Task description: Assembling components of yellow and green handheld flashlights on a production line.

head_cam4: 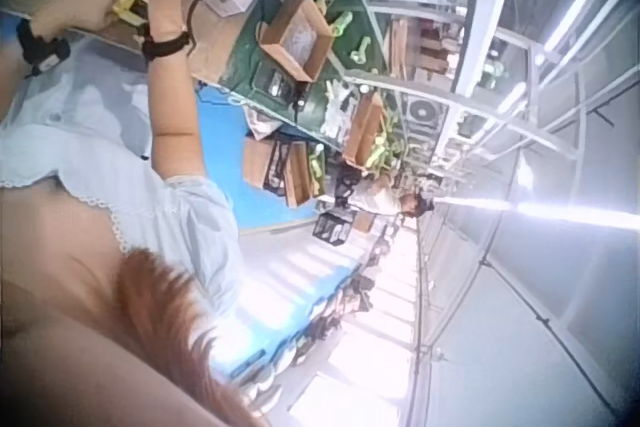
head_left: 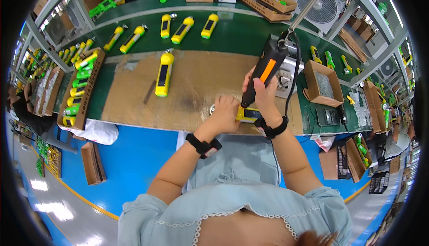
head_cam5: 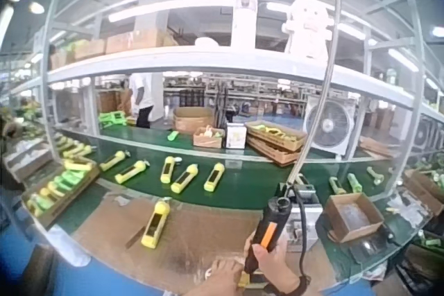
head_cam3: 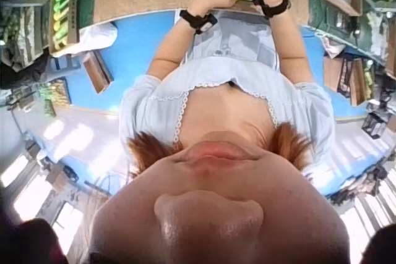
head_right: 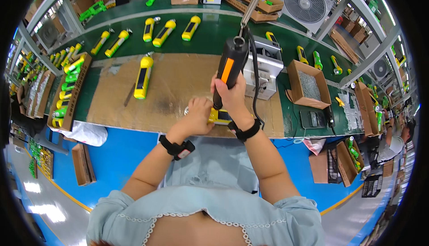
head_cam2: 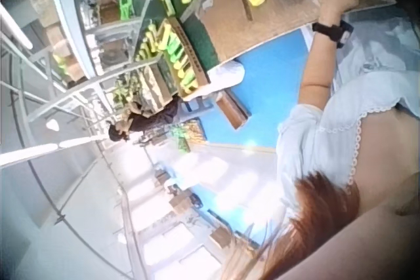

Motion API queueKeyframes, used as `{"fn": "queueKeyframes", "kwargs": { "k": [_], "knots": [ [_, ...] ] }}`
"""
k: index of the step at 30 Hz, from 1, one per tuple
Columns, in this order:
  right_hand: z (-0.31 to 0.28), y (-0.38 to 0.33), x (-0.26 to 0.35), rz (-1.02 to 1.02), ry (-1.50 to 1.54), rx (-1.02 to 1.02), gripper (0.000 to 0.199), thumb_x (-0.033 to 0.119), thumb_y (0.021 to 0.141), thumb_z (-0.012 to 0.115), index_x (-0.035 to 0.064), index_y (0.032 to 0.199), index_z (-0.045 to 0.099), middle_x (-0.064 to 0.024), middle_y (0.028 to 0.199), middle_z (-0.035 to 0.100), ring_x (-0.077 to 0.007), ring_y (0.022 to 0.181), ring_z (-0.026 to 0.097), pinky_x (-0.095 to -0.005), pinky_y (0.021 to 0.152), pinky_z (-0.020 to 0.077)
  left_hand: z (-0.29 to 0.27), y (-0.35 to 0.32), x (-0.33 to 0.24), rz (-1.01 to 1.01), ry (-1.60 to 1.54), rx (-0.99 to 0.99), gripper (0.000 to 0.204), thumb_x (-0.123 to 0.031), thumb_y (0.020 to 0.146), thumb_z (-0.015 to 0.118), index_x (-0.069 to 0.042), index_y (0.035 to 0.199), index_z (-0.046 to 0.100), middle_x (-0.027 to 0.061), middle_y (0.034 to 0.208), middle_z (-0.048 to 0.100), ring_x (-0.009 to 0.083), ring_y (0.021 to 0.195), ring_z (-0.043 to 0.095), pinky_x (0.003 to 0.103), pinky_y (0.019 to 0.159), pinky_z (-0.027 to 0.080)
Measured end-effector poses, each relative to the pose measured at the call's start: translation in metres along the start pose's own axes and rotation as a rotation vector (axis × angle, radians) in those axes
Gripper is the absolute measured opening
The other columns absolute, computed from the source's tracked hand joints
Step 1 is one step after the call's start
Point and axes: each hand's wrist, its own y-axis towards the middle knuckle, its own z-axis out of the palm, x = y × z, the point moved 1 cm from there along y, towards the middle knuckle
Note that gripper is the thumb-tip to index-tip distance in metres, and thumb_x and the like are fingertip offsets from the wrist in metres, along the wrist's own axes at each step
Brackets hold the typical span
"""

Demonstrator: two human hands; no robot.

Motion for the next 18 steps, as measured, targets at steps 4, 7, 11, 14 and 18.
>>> {"fn": "queueKeyframes", "kwargs": {
  "k": [4,7,11,14,18],
  "knots": [
    [-0.004,-0.001,0.0,0.011,-0.004,0.014,0.045,0.039,0.081,0.069,0.0009,0.096,0.049,-0.0091,0.072,0.057,-0.015,0.058,0.057,-0.0265,0.052,0.0467,-0.002,0.002,-0.001,-0.034,0.049,0.115,0.057,-0.018,0.06,0.074,-0.003,0.108,0.047,0.0168,0.106,0.047,0.0344,0.11,0.041,0.048,0.101,0.023],
    [-0.011,-0.001,0.003,0.02,0.07,0.041,0.023,0.009,0.082,0.062,0.002,0.097,0.047,-0.0079,0.072,0.058,-0.013,0.058,0.056,-0.0256,0.054,0.0464,-0.007,0.0,-0.008,-0.016,0.073,0.124,0.055,-0.02,0.062,0.074,-0.003,0.108,0.049,0.0168,0.105,0.049,0.0341,0.11,0.042,0.049,0.099,0.025],
    [-0.014,-0.014,0.028,-0.069,0.236,-0.059,0.043,0.03,0.078,0.071,-0.0001,0.098,0.048,-0.0094,0.072,0.058,-0.0159,0.061,0.058,-0.0271,0.056,0.0483,-0.035,-0.004,-0.039,-0.104,0.214,0.091,0.05,-0.02,0.063,0.074,-0.004,0.105,0.052,0.0155,0.097,0.05,0.0339,0.1,0.046,0.049,0.095,0.029],
    [-0.012,-0.023,0.051,-0.007,0.316,0.031,0.058,0.039,0.071,0.078,0.0006,0.101,0.047,-0.0104,0.075,0.058,-0.0168,0.065,0.059,-0.0278,0.057,0.0494,-0.052,-0.015,-0.066,-0.119,0.25,0.15,0.05,-0.019,0.063,0.074,-0.003,0.105,0.052,0.0153,0.097,0.05,0.0338,0.1,0.047,0.05,0.096,0.029],
    [-0.007,-0.028,0.064,0.107,0.408,0.075,0.064,0.034,0.066,0.083,0.0018,0.105,0.045,-0.0096,0.079,0.058,-0.0166,0.07,0.06,-0.0266,0.06,0.0496,-0.051,-0.025,-0.064,-0.111,0.272,0.238,0.051,-0.019,0.064,0.075,-0.002,0.106,0.052,0.0158,0.099,0.049,0.034,0.102,0.046,0.052,0.097,0.028]
  ]
}}
